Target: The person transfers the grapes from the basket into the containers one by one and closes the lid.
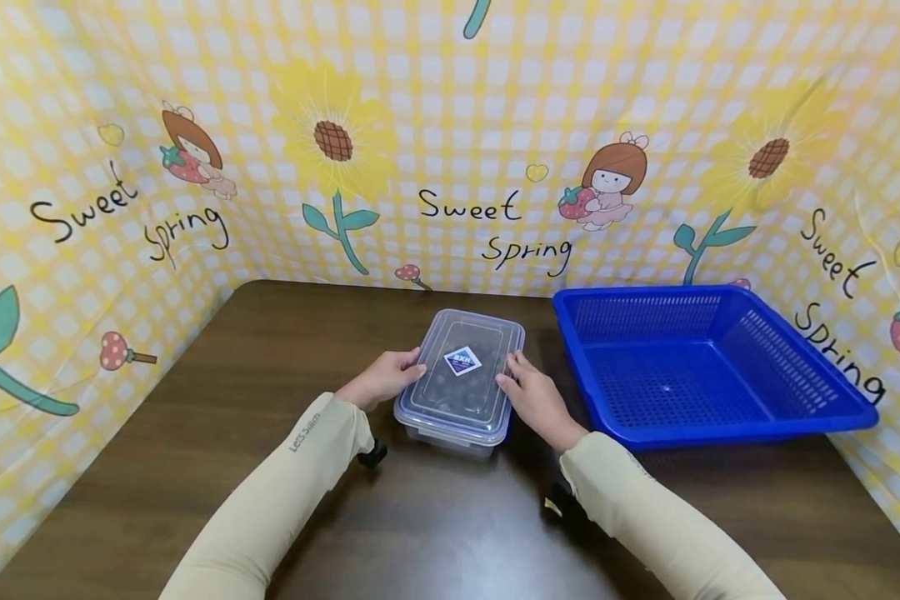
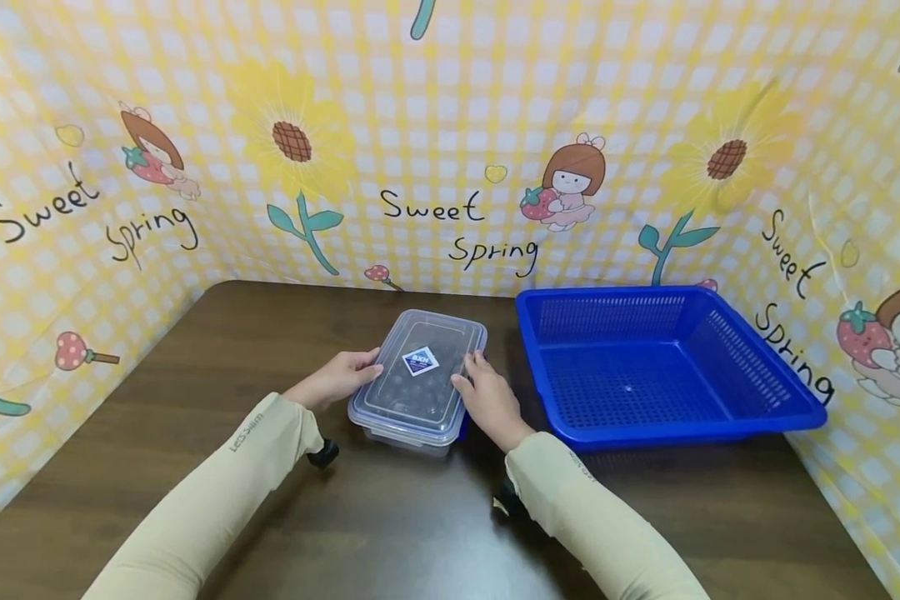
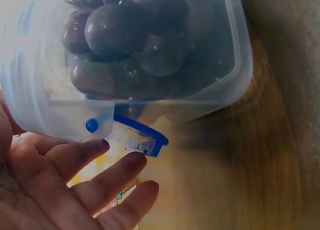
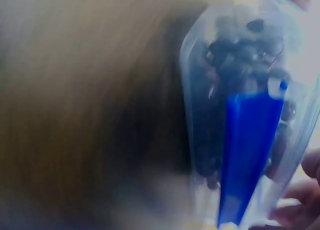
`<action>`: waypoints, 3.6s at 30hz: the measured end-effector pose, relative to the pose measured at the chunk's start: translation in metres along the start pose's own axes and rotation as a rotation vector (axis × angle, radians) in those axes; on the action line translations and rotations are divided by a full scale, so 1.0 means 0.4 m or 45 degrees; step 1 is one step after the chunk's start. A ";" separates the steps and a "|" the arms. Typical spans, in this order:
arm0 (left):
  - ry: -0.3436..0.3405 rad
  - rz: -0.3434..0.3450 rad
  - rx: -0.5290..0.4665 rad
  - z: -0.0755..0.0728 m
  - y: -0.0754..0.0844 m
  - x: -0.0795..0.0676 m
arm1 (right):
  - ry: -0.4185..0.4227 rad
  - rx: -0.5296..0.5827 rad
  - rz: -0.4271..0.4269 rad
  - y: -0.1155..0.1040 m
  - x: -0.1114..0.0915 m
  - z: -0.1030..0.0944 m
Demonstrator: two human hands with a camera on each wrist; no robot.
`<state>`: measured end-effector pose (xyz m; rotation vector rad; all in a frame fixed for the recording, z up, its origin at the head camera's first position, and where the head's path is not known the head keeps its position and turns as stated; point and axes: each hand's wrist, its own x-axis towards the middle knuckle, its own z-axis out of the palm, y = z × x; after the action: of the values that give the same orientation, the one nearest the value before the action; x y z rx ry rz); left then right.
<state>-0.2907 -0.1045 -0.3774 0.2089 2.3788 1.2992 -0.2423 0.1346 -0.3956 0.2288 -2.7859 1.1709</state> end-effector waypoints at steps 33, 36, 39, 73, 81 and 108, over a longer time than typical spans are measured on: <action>-0.034 -0.295 -0.147 -0.025 0.004 0.011 | -0.061 0.912 0.732 0.013 0.024 -0.008; -0.036 -0.288 -0.136 -0.025 0.005 0.009 | -0.051 0.885 0.715 0.006 0.032 -0.013; -0.035 -0.291 -0.128 -0.025 0.004 0.006 | -0.055 0.857 0.691 -0.001 0.039 -0.015; -0.050 -0.349 -0.095 -0.025 -0.013 0.003 | -0.146 0.586 0.635 -0.037 0.063 -0.025; -0.014 -0.339 -0.055 -0.021 0.004 0.001 | -0.182 0.558 0.616 -0.029 0.056 -0.027; 0.201 -0.228 0.108 -0.003 0.026 -0.007 | -0.177 0.551 0.633 -0.053 0.070 0.006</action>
<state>-0.2894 -0.1004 -0.3674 -0.0845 2.5206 1.1713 -0.2661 0.1154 -0.3780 -0.3903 -2.7488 1.9332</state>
